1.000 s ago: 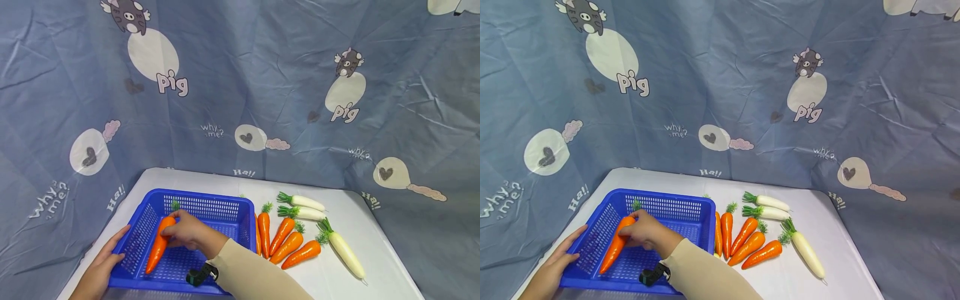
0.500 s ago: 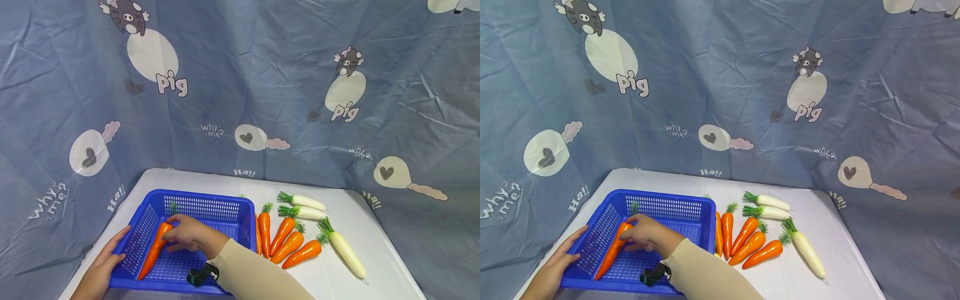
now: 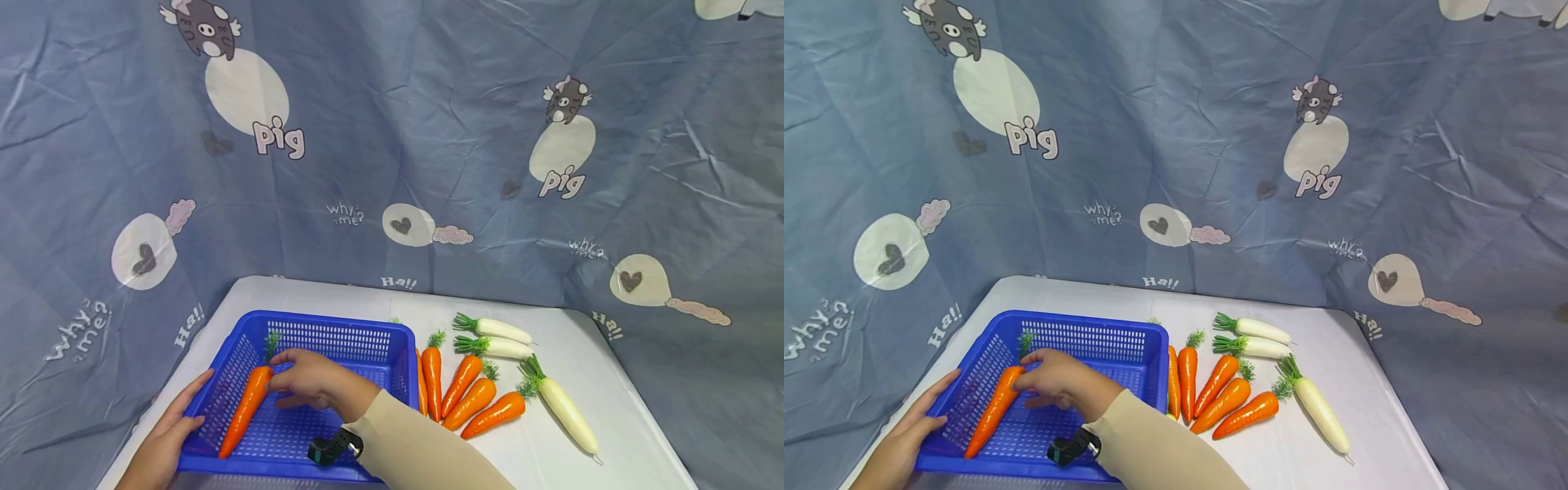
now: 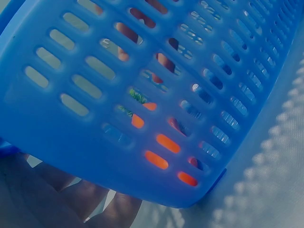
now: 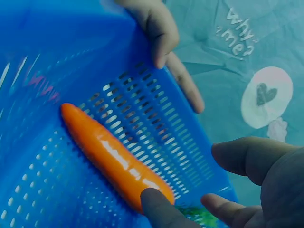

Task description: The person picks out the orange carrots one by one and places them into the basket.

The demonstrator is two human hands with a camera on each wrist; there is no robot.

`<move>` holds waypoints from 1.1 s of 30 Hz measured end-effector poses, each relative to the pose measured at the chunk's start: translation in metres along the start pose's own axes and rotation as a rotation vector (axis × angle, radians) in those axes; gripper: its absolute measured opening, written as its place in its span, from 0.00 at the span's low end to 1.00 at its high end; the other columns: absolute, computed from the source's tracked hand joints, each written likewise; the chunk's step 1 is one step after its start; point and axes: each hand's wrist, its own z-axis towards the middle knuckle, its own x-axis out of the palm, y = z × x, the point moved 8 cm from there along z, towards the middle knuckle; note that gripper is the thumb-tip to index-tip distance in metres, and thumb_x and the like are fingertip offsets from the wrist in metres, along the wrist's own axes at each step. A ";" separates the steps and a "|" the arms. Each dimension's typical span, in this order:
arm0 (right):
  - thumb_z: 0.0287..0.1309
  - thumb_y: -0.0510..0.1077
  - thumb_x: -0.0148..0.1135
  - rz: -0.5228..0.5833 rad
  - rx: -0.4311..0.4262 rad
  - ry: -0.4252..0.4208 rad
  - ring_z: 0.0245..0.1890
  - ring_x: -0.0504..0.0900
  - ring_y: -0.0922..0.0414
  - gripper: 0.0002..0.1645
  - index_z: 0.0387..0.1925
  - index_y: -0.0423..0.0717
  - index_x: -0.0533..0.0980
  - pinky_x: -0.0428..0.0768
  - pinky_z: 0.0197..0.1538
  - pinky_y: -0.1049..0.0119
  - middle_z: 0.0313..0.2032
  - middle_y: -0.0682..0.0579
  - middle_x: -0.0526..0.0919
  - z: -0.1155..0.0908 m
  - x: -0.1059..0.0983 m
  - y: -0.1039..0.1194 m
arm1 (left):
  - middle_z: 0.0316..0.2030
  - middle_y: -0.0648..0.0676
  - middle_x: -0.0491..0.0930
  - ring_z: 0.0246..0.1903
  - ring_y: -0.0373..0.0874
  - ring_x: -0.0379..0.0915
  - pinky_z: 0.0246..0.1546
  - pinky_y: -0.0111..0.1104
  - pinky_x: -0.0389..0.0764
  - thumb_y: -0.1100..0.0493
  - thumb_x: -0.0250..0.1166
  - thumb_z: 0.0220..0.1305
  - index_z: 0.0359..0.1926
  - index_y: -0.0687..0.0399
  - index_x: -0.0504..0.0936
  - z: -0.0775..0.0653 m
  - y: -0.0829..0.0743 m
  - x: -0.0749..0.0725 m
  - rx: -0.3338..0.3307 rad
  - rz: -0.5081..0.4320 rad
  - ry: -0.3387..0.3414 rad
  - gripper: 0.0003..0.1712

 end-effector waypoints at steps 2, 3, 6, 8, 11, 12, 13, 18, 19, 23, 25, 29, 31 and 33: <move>0.59 0.27 0.65 -0.002 -0.013 0.007 0.51 0.85 0.41 0.27 0.60 0.39 0.75 0.83 0.55 0.41 0.45 0.42 0.82 -0.005 -0.001 0.003 | 0.80 0.66 0.37 0.50 0.20 0.69 0.46 0.33 0.82 0.68 0.36 0.77 0.85 0.39 0.40 -0.001 0.001 0.000 -0.015 -0.013 0.005 0.41; 0.59 0.27 0.65 0.001 -0.020 0.009 0.51 0.85 0.41 0.27 0.61 0.39 0.75 0.84 0.55 0.41 0.44 0.42 0.81 -0.007 -0.002 0.005 | 0.80 0.66 0.37 0.50 0.22 0.71 0.46 0.35 0.83 0.68 0.36 0.77 0.85 0.38 0.40 -0.002 0.002 0.000 -0.029 -0.021 0.005 0.41; 0.59 0.27 0.66 0.022 -0.039 0.014 0.46 0.86 0.44 0.27 0.60 0.41 0.76 0.83 0.55 0.41 0.45 0.41 0.80 -0.014 -0.006 0.009 | 0.80 0.66 0.36 0.50 0.27 0.74 0.46 0.39 0.85 0.68 0.36 0.77 0.85 0.37 0.40 -0.002 0.002 0.000 -0.050 -0.036 0.010 0.42; 0.60 0.27 0.66 0.041 -0.051 0.029 0.45 0.85 0.46 0.27 0.60 0.43 0.76 0.82 0.56 0.39 0.47 0.41 0.78 -0.019 -0.008 0.013 | 0.81 0.66 0.35 0.50 0.28 0.74 0.46 0.39 0.85 0.67 0.36 0.77 0.85 0.36 0.39 -0.002 0.002 -0.001 -0.058 -0.036 0.010 0.42; 0.60 0.28 0.65 0.057 -0.072 0.046 0.45 0.84 0.48 0.27 0.60 0.44 0.75 0.81 0.58 0.39 0.49 0.41 0.76 -0.025 -0.013 0.015 | 0.81 0.66 0.35 0.50 0.22 0.70 0.46 0.36 0.83 0.67 0.37 0.78 0.85 0.37 0.40 -0.002 0.002 -0.002 -0.039 -0.018 0.008 0.42; 0.60 0.28 0.65 0.057 -0.078 0.050 0.46 0.83 0.48 0.27 0.61 0.44 0.75 0.82 0.58 0.40 0.49 0.41 0.75 -0.027 -0.014 0.016 | 0.81 0.66 0.35 0.50 0.20 0.69 0.46 0.34 0.83 0.68 0.37 0.78 0.85 0.38 0.39 -0.002 0.001 -0.002 -0.025 -0.011 0.010 0.42; 0.60 0.28 0.65 0.058 -0.083 0.051 0.47 0.83 0.48 0.27 0.61 0.44 0.75 0.82 0.58 0.42 0.50 0.41 0.75 -0.029 -0.016 0.016 | 0.81 0.66 0.35 0.50 0.18 0.67 0.46 0.32 0.82 0.67 0.37 0.78 0.85 0.38 0.40 -0.002 0.001 -0.003 -0.019 -0.003 0.008 0.41; 0.61 0.29 0.64 0.062 -0.111 0.023 0.49 0.84 0.46 0.27 0.61 0.43 0.75 0.85 0.55 0.47 0.49 0.42 0.77 -0.040 -0.028 0.015 | 0.82 0.66 0.34 0.55 0.20 0.63 0.47 0.27 0.79 0.67 0.37 0.78 0.85 0.38 0.39 -0.001 -0.001 -0.005 -0.019 0.015 0.004 0.41; 0.61 0.29 0.64 0.071 -0.118 0.017 0.48 0.84 0.47 0.27 0.61 0.43 0.75 0.85 0.55 0.47 0.49 0.43 0.78 -0.042 -0.030 0.015 | 0.82 0.66 0.34 0.55 0.21 0.63 0.47 0.27 0.79 0.67 0.37 0.78 0.85 0.38 0.39 -0.001 -0.001 -0.005 -0.029 0.016 0.002 0.41; 0.61 0.29 0.63 0.101 -0.164 -0.004 0.45 0.86 0.51 0.27 0.63 0.41 0.75 0.86 0.53 0.50 0.47 0.45 0.79 -0.049 -0.035 0.020 | 0.82 0.67 0.33 0.49 0.15 0.63 0.47 0.30 0.81 0.67 0.37 0.78 0.85 0.38 0.38 -0.001 -0.001 -0.007 -0.046 0.012 -0.004 0.41; 0.61 0.30 0.63 0.111 -0.187 -0.013 0.44 0.86 0.51 0.27 0.63 0.42 0.76 0.86 0.53 0.51 0.46 0.46 0.79 -0.052 -0.036 0.024 | 0.82 0.67 0.33 0.50 0.16 0.61 0.47 0.28 0.79 0.67 0.36 0.78 0.85 0.39 0.38 -0.001 -0.001 -0.007 -0.029 0.017 -0.005 0.41; 0.62 0.31 0.63 0.111 -0.210 -0.008 0.45 0.87 0.51 0.28 0.64 0.41 0.75 0.86 0.54 0.51 0.45 0.46 0.80 -0.059 -0.037 0.028 | 0.83 0.64 0.30 0.64 0.19 0.50 0.50 0.17 0.65 0.67 0.37 0.78 0.85 0.40 0.40 -0.001 -0.003 -0.004 0.031 0.019 -0.002 0.41; 0.63 0.31 0.63 0.121 -0.213 -0.009 0.44 0.87 0.51 0.27 0.64 0.41 0.76 0.86 0.55 0.51 0.46 0.45 0.80 -0.063 -0.038 0.029 | 0.83 0.62 0.29 0.65 0.18 0.46 0.49 0.15 0.61 0.67 0.37 0.78 0.85 0.40 0.40 -0.001 -0.002 -0.002 0.050 0.015 0.002 0.41; 0.63 0.31 0.62 0.133 -0.219 -0.008 0.44 0.87 0.51 0.27 0.64 0.40 0.76 0.85 0.55 0.51 0.47 0.43 0.81 -0.066 -0.039 0.030 | 0.83 0.63 0.31 0.64 0.16 0.48 0.50 0.15 0.62 0.68 0.37 0.78 0.85 0.41 0.40 0.000 -0.002 -0.001 0.059 0.019 0.003 0.41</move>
